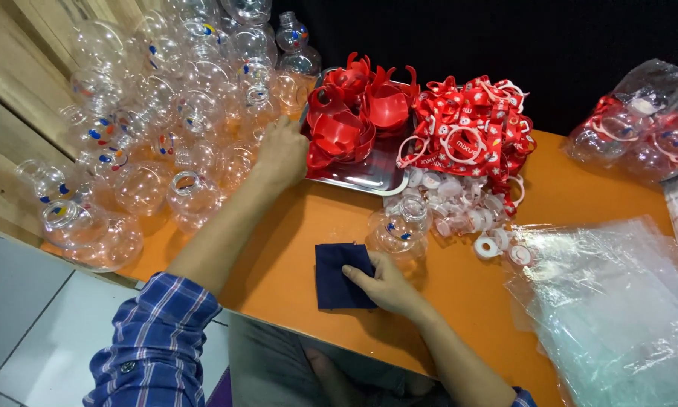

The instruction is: Assembling plastic bottles by manually pressing red bases onto clear spherical bodies using a cloth for grip.

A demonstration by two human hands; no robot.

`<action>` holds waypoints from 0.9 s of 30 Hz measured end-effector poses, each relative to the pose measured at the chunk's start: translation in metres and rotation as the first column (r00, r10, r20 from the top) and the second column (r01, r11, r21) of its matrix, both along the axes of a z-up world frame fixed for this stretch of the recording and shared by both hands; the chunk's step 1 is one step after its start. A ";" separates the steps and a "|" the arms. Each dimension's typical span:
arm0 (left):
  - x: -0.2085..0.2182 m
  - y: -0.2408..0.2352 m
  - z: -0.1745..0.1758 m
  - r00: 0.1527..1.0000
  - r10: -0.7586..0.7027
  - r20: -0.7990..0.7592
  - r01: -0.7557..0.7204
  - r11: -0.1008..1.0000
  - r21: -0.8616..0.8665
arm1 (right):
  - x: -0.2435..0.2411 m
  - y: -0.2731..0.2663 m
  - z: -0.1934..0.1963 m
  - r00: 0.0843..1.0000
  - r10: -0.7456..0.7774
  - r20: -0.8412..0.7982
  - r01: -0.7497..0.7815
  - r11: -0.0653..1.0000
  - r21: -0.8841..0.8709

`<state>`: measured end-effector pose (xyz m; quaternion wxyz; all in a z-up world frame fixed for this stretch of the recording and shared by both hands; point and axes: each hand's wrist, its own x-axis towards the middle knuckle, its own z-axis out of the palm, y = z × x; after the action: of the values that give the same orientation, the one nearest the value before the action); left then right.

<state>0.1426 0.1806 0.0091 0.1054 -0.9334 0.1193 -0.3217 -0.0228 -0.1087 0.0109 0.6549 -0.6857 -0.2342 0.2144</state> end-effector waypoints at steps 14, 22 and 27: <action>-0.193 -0.097 0.076 0.874 -0.403 0.271 0.209 -0.192 -0.959 | -0.063 -0.008 0.061 0.615 -0.621 0.486 0.544 0.780 0.309; -0.244 -0.206 0.063 0.779 -0.543 0.313 0.061 -0.432 -0.900 | -0.043 -0.028 0.051 0.543 -0.535 0.647 0.333 0.845 0.420; -0.246 -0.226 0.058 0.757 -0.587 0.287 -0.025 -0.465 -0.885 | -0.052 -0.054 0.040 0.791 -0.553 0.263 0.421 0.803 0.423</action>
<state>-0.1035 -0.0457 0.0675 -0.8170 -0.5599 0.0914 -0.1037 -0.0751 -0.1624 0.0506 0.7398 -0.6262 -0.2002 -0.1432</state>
